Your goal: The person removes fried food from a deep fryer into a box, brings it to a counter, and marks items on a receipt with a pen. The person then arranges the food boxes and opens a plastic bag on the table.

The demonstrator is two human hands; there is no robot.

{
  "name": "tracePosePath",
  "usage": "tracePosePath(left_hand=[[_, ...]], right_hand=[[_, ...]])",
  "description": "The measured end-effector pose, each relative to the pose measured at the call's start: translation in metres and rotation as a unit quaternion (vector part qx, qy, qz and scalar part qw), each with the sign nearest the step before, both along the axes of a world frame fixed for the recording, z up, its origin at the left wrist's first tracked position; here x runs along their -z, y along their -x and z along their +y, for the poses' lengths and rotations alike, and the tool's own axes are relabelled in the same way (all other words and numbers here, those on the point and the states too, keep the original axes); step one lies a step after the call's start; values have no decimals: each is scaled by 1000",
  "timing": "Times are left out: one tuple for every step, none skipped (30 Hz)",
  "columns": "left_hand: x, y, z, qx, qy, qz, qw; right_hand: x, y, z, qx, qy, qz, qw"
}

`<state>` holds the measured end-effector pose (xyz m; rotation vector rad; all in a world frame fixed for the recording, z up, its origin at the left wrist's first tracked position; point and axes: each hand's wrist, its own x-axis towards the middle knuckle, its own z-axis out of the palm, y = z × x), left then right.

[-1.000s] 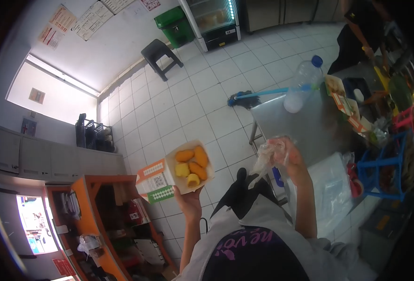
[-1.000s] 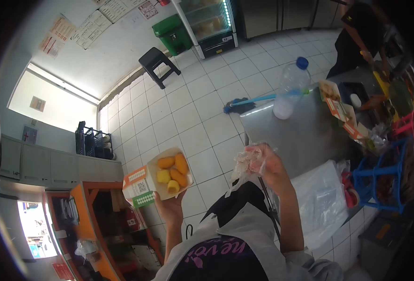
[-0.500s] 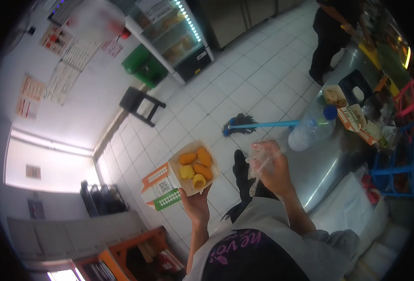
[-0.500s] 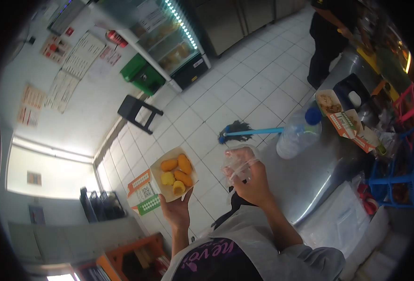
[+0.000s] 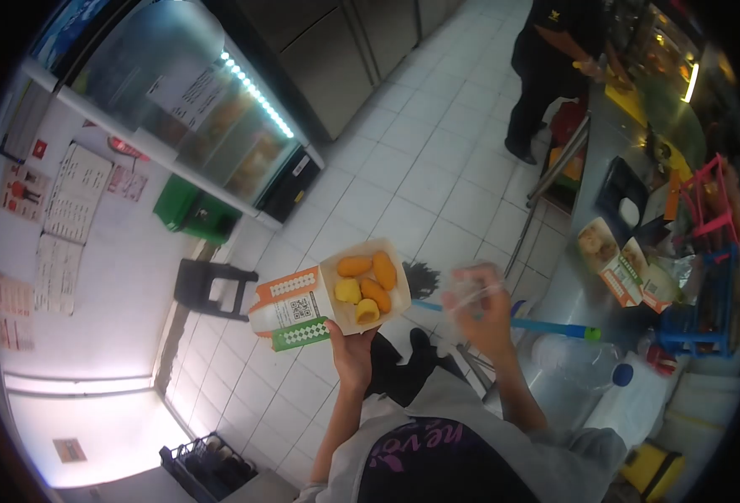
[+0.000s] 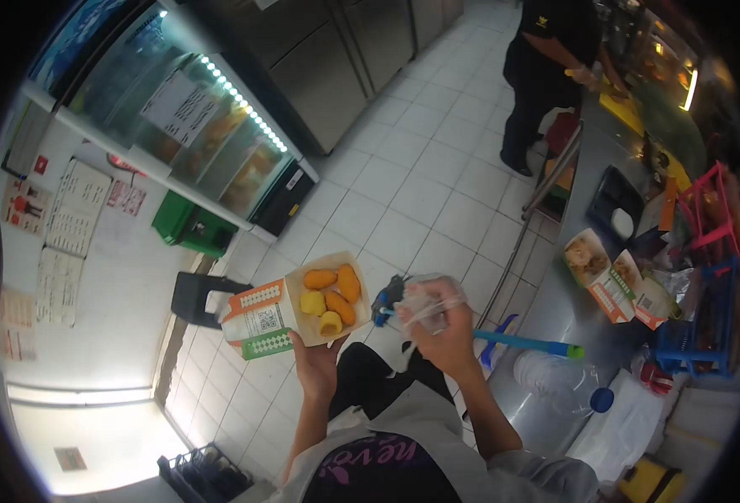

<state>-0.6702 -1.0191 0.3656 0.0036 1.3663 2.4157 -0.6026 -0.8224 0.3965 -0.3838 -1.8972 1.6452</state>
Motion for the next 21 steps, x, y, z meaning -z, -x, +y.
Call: tracePosePath(left_hand=[[8,13,5,21,11,-8,1000],[14,29,10,38,7,-11,999],[20,46,15,82,19,-15,996],[26,66,20,127,31,-15,991],[33,89,26,150,30,-12,988],[41,110,34,181,39,-22,983],[45,134,42,213,49,-30,975],[48,155,51,239,51,-27,969],[45,179,58,280,69,-26,957],[42,202,70,319,83,-25,944],[39,226,79,348,96,-21,932],[35,248,86,371,97,-27,923],[31,270,94,414,103,-13,904],[29,289,107,457,101,8,883],[31,304,119,485,92,9,869],[29,316,133,511,83,13,855],[27,325,146,543,97,27,834],[25,335,158,574,112,43,810],[22,342,170,608,111,50,784],[22,347,181,630,106,57,767],[23,350,193,650,116,38,750]], right_hand=[[-9,13,1,6,-37,7,999],[-10,26,1,24,-42,4,999],[-10,38,2,2,-69,-19,997],[-9,53,3,-18,-96,-40,994],[-4,70,3,-20,-119,-55,991],[-1,85,5,5,-118,-55,991],[2,100,8,35,-162,-64,984],[6,111,9,63,-203,-78,974],[7,126,10,90,-199,-84,972],[5,141,15,77,-244,-109,960],[1,157,16,62,-287,-136,946],[-4,171,15,81,-281,-150,944],[-10,185,13,70,-303,-172,935],[-16,197,15,61,-330,-191,922],[-16,209,15,90,-366,-208,903],[-17,218,18,118,-367,-221,896],[-17,223,22,126,-370,-240,889],[-15,229,25,136,-370,-257,882],[-7,233,29,166,-397,-243,869],[-9,237,32,193,-394,-252,863],[-12,239,35,199,-376,-285,859]])
